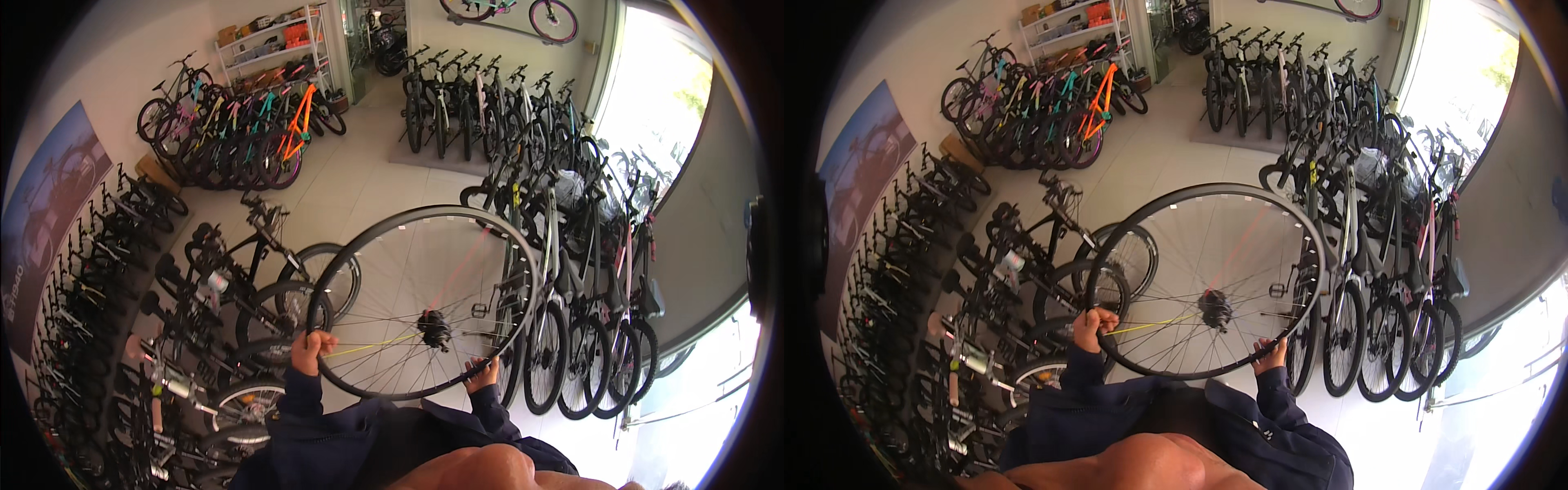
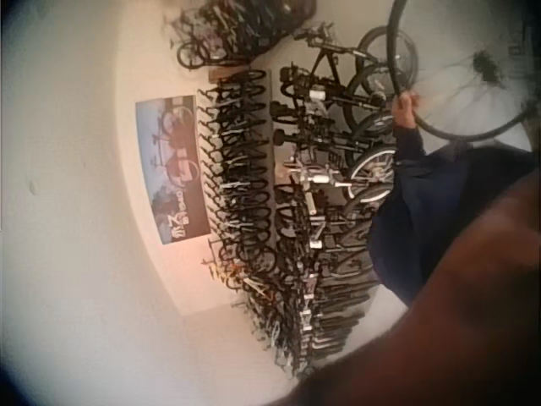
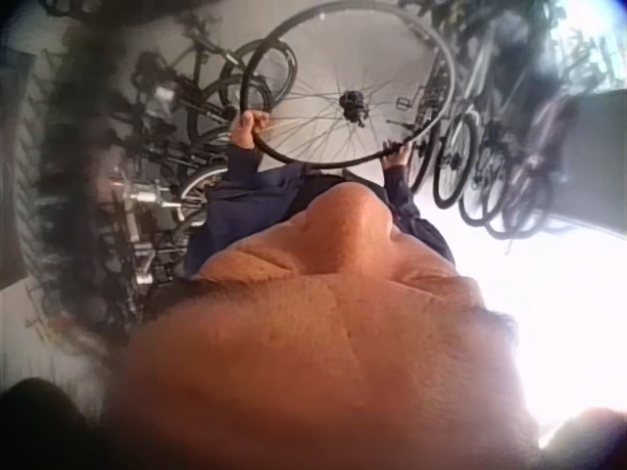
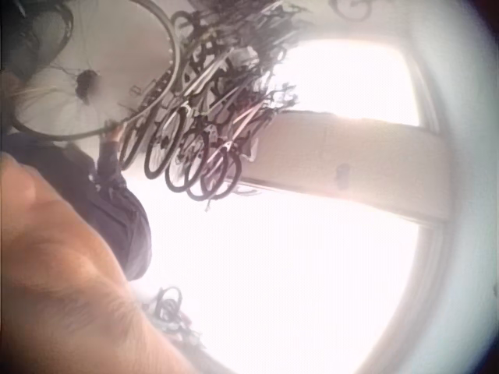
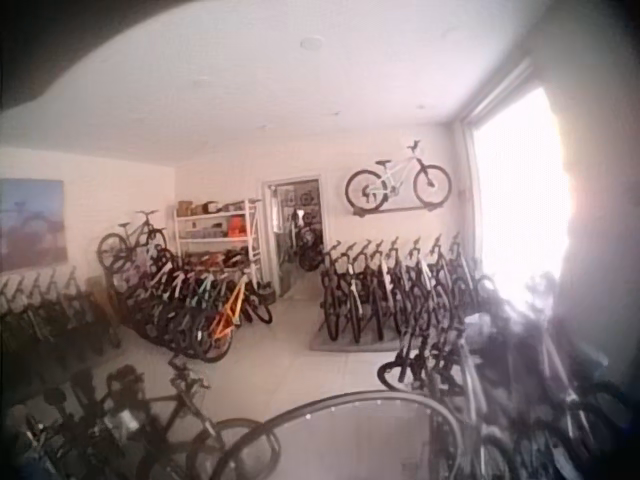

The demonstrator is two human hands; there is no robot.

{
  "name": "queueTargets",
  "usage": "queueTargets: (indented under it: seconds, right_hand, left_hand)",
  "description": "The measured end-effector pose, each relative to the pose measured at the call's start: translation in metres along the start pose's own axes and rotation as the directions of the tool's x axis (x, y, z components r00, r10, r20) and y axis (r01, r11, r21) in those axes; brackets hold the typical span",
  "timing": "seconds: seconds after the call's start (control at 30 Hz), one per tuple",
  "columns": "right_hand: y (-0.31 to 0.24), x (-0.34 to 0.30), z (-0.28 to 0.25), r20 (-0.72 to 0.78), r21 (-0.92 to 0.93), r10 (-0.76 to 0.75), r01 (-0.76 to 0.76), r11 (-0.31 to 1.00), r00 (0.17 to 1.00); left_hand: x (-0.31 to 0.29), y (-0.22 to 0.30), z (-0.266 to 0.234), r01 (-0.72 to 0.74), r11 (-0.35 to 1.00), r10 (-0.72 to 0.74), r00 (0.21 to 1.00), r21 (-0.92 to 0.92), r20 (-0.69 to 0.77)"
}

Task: The person holds a bicycle wheel and uses a tape measure to measure its diameter. They rotate the wheel and reposition the tape measure to take multiple measurements across different sections of the wheel.

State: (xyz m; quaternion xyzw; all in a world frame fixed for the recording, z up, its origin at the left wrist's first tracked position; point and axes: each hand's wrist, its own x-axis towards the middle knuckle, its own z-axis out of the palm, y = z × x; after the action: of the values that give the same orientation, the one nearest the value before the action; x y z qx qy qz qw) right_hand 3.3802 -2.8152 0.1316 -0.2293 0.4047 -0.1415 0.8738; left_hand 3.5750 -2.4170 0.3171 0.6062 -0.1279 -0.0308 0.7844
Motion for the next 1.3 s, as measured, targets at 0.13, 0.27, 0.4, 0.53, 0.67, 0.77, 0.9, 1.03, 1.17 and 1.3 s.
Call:
queueTargets:
  seconds: [0.13,0.27,0.4,0.53,0.67,0.77,0.9,1.03,1.17,1.3]
  right_hand:
    - [-0.032,0.094,0.077,0.000,-0.015,0.014,-0.014,1.000,1.000]
    - [-0.045,0.191,0.149,-0.002,-0.046,-0.008,0.008,0.999,1.000]
    - [-0.064,0.279,0.228,0.060,-0.023,-0.060,0.062,0.998,0.996]
    - [-0.100,0.345,0.319,0.042,0.005,-0.082,0.081,0.997,0.996]
    - [-0.131,0.397,0.388,0.035,0.100,-0.137,0.133,0.986,0.990]
    - [-0.149,0.441,0.422,-0.020,0.121,-0.145,0.146,0.982,0.989]
    - [-0.184,0.521,0.458,-0.050,0.155,-0.166,0.172,0.973,0.985]
    - [-0.237,0.614,0.504,-0.075,0.165,-0.188,0.198,0.966,0.979]
    - [-0.303,0.699,0.573,-0.039,0.158,-0.222,0.225,0.961,0.974]
    - [-0.365,0.768,0.639,0.003,0.181,-0.235,0.230,0.956,0.972]
  left_hand:
    - [0.082,-0.025,0.007,0.113,0.994,-0.110,0.938,-0.010,-0.329]
    - [0.176,-0.059,0.001,0.081,0.996,-0.087,0.911,-0.032,-0.404]
    - [0.290,-0.088,-0.006,0.070,0.998,-0.065,0.906,-0.004,-0.419]
    - [0.425,-0.096,0.000,0.105,0.993,-0.119,0.917,-0.057,-0.381]
    - [0.547,-0.101,0.018,0.118,0.992,-0.129,0.947,-0.055,-0.294]
    - [0.621,-0.119,0.037,0.142,0.989,-0.148,0.950,-0.043,-0.276]
    - [0.715,-0.159,0.067,0.155,0.988,-0.156,0.955,-0.021,-0.254]
    - [0.818,-0.194,0.112,0.159,0.987,-0.156,0.956,-0.010,-0.247]
    - [0.919,-0.210,0.157,0.124,0.990,-0.138,0.955,-0.071,-0.262]
    - [1.004,-0.232,0.186,0.111,0.989,-0.136,0.947,-0.099,-0.291]
